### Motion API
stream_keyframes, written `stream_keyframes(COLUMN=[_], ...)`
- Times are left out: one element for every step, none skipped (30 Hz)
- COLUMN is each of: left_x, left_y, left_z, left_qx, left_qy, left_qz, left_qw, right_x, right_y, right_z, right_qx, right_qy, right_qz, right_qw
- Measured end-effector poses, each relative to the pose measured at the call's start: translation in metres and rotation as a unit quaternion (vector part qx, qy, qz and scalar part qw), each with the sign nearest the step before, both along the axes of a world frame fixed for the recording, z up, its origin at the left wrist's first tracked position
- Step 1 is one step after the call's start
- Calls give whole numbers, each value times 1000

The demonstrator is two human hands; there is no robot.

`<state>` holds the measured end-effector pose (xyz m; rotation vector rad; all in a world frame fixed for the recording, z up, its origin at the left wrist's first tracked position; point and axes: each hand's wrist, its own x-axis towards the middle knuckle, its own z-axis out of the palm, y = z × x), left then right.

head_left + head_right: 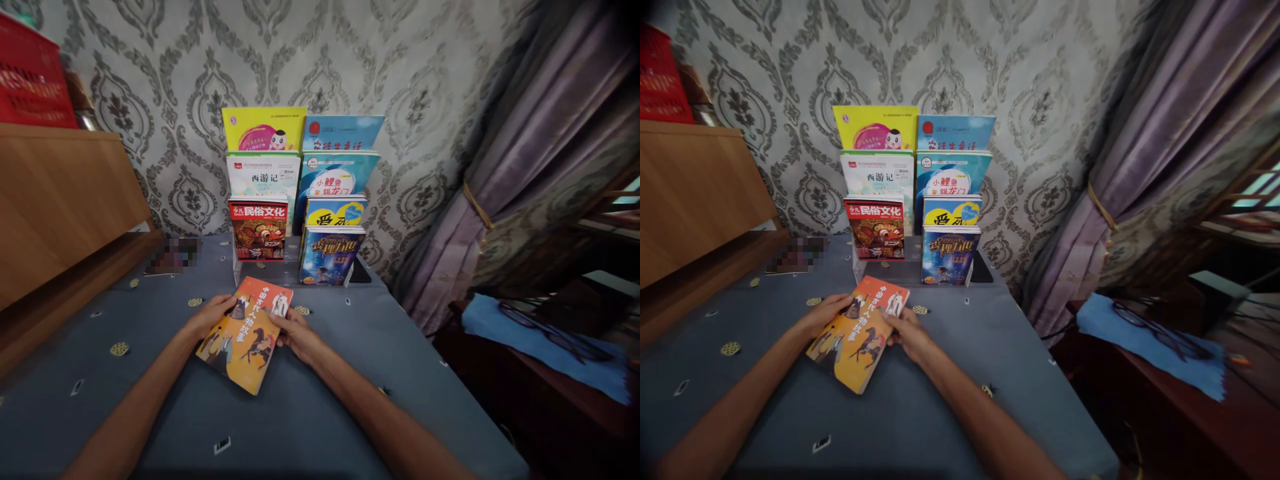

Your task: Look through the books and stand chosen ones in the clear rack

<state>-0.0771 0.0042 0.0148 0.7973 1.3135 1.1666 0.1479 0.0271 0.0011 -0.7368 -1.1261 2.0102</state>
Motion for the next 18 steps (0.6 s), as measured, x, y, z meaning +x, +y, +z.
stream_keyframes(left_x=[1, 2, 3, 5, 6, 8, 9, 11, 12, 13, 14, 15, 16, 18, 19, 21, 22, 23], left_y=[0, -1, -1, -2, -3, -4, -4, -5, -6, -7, -7, -8, -9, -9, -10, -10, -11, -11], left_z=[1, 2, 3, 4, 5, 6, 6, 7, 8, 9, 10, 11, 12, 14, 16, 17, 18, 20], left_qx=[-8, -13, -15, -12, -8, -4, 2, 7, 13, 19, 24, 27, 29, 30, 31, 31, 31, 32], left_qy=[-8, -17, -28, -38, -48, -55, -60, -63, -65, -69, -73, -78, -84, -92, -99, -105, -111, -117], left_qz=[4, 7, 8, 7, 3, -2, -1, 2, 5, 7, 9, 11, 11, 11, 12, 13, 14, 15], left_qw=[1000, 1000, 999, 999, 999, 998, 998, 998, 998, 997, 997, 997, 996, 995, 995, 994, 993, 993], right_x=[0, 0, 0, 0, 0, 1, 1, 1, 2, 2, 3, 3, 3, 4, 4, 5, 5, 5], right_y=[-1, -1, -2, -2, -2, -2, -2, -1, -1, -1, 0, 0, 0, -1, -1, -1, -2, -2], right_z=[1, 1, 2, 2, 2, 2, 2, 2, 3, 3, 4, 5, 6, 8, 9, 11, 12, 14], right_qx=[3, 6, 9, 12, 14, 15, 13, 11, 8, 4, 1, -3, -7, -12, -17, -23, -28, -33], right_qy=[2, 4, 5, 7, 8, 9, 10, 10, 11, 12, 15, 18, 23, 29, 36, 42, 46, 48], right_qz=[0, 1, 2, 4, 5, 4, 3, 3, 2, 2, 3, 4, 6, 8, 11, 12, 13, 13], right_qw=[1000, 1000, 1000, 1000, 1000, 1000, 1000, 1000, 1000, 1000, 1000, 1000, 1000, 999, 999, 999, 998, 998])
